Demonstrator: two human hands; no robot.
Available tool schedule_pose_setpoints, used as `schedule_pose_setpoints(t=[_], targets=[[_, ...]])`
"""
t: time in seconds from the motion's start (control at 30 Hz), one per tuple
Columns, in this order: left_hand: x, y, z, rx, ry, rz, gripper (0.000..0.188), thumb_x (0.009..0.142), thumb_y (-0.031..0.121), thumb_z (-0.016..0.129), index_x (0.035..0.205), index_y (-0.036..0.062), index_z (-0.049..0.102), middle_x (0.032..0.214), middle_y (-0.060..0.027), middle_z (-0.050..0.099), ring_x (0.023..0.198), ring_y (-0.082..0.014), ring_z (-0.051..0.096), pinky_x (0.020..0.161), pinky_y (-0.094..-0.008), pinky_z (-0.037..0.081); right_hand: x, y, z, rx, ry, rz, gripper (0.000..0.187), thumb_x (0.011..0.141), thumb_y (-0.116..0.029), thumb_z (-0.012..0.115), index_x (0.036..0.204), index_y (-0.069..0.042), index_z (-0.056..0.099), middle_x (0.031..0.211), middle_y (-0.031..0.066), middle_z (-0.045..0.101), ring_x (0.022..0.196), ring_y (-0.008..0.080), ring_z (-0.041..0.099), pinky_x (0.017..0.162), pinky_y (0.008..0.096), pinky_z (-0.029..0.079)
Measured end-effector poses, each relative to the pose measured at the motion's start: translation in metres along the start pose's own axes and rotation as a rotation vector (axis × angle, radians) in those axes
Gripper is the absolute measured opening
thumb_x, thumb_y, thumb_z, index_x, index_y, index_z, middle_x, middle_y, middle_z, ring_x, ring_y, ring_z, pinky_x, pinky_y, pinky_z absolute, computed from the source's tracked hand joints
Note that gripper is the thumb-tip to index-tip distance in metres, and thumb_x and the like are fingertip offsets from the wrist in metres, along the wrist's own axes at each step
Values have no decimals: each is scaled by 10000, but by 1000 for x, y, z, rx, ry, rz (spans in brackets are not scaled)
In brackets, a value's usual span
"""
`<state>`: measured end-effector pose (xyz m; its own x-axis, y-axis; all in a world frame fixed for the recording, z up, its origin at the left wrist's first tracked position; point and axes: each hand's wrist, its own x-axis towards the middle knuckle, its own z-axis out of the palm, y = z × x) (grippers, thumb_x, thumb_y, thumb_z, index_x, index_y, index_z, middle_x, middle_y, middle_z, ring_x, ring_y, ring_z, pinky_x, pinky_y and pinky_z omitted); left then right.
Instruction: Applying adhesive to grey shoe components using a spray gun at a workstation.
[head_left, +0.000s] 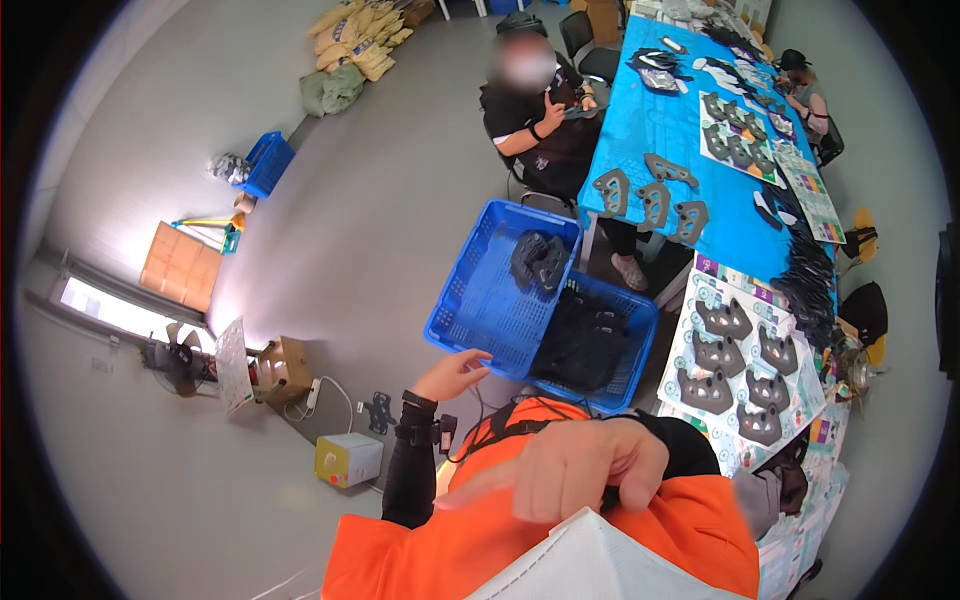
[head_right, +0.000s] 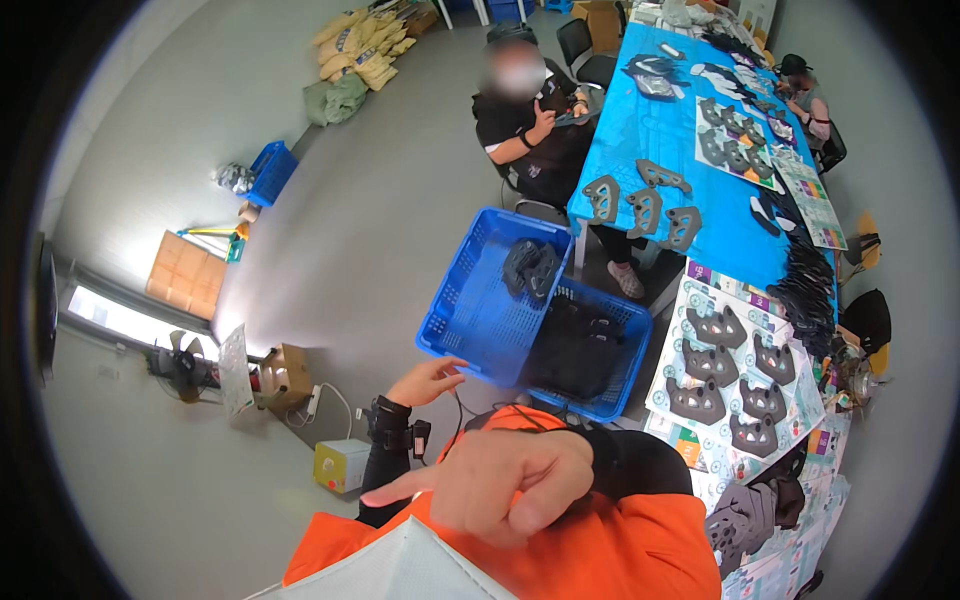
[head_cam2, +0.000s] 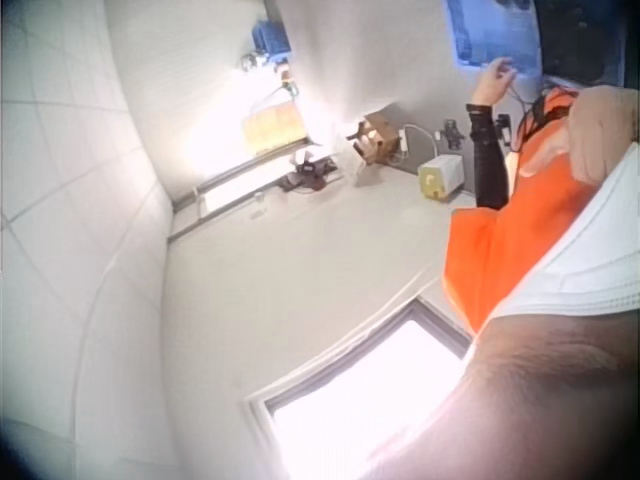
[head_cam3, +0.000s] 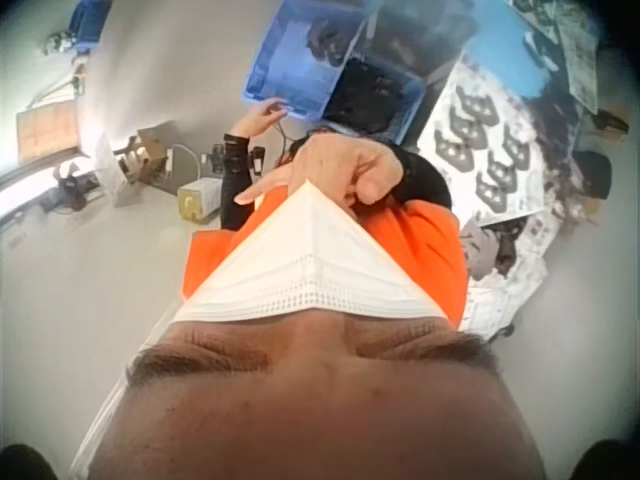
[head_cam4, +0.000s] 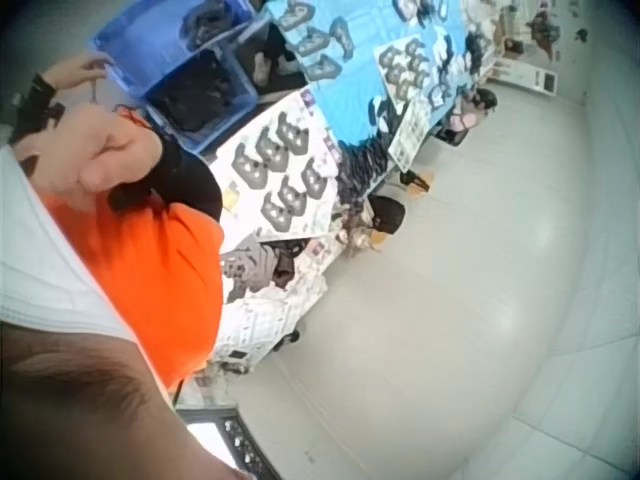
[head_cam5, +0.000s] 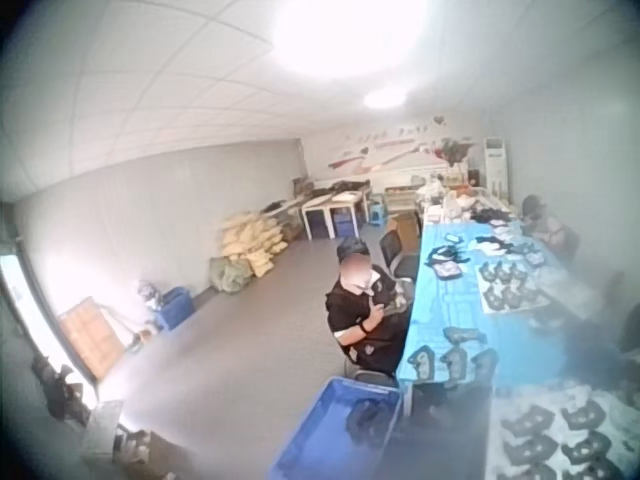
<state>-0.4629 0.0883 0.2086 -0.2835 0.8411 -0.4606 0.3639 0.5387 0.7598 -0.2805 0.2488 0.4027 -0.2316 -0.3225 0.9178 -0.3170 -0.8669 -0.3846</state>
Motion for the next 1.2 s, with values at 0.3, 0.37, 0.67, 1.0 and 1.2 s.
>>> schedule_pose_setpoints(t=[0.3,0.37,0.67,1.0,1.2], targets=[[-34,-9,31,-137,51,94,363,900,237,601,1219,69,565,887,-79,661,736,-147,635,694,-298,502,-13,6,31,-1806,467,164,92,730,-1,585,774,-69,542,812,58,552,873,200,565,689,309,472],[-32,-15,37,-147,-6,-75,363,901,238,603,1220,71,566,901,-74,655,723,-141,625,677,-295,500,-42,24,39,-1916,364,78,11,803,-52,558,793,-50,557,877,72,560,858,215,565,691,301,465],[9,-22,45,-65,-103,70,380,890,270,611,1193,46,569,851,-78,659,725,-163,633,669,-294,499,-238,-39,73,-1970,1168,1902,680,868,-400,562,1317,75,376,1396,258,354,1356,410,256,1026,692,151],[51,-52,-10,173,-174,210,377,866,279,616,1150,34,580,898,-143,677,822,-273,660,726,-365,506,-102,14,60,-592,781,1219,602,946,-380,465,1371,38,389,1454,200,345,1393,311,265,1136,440,171],[51,-84,-64,143,-238,167,380,866,298,609,1146,42,591,923,-152,676,856,-288,651,762,-379,502,-115,73,21,-1730,707,1795,669,921,-437,468,1373,46,367,1492,212,251,1410,348,186,1112,561,135]])
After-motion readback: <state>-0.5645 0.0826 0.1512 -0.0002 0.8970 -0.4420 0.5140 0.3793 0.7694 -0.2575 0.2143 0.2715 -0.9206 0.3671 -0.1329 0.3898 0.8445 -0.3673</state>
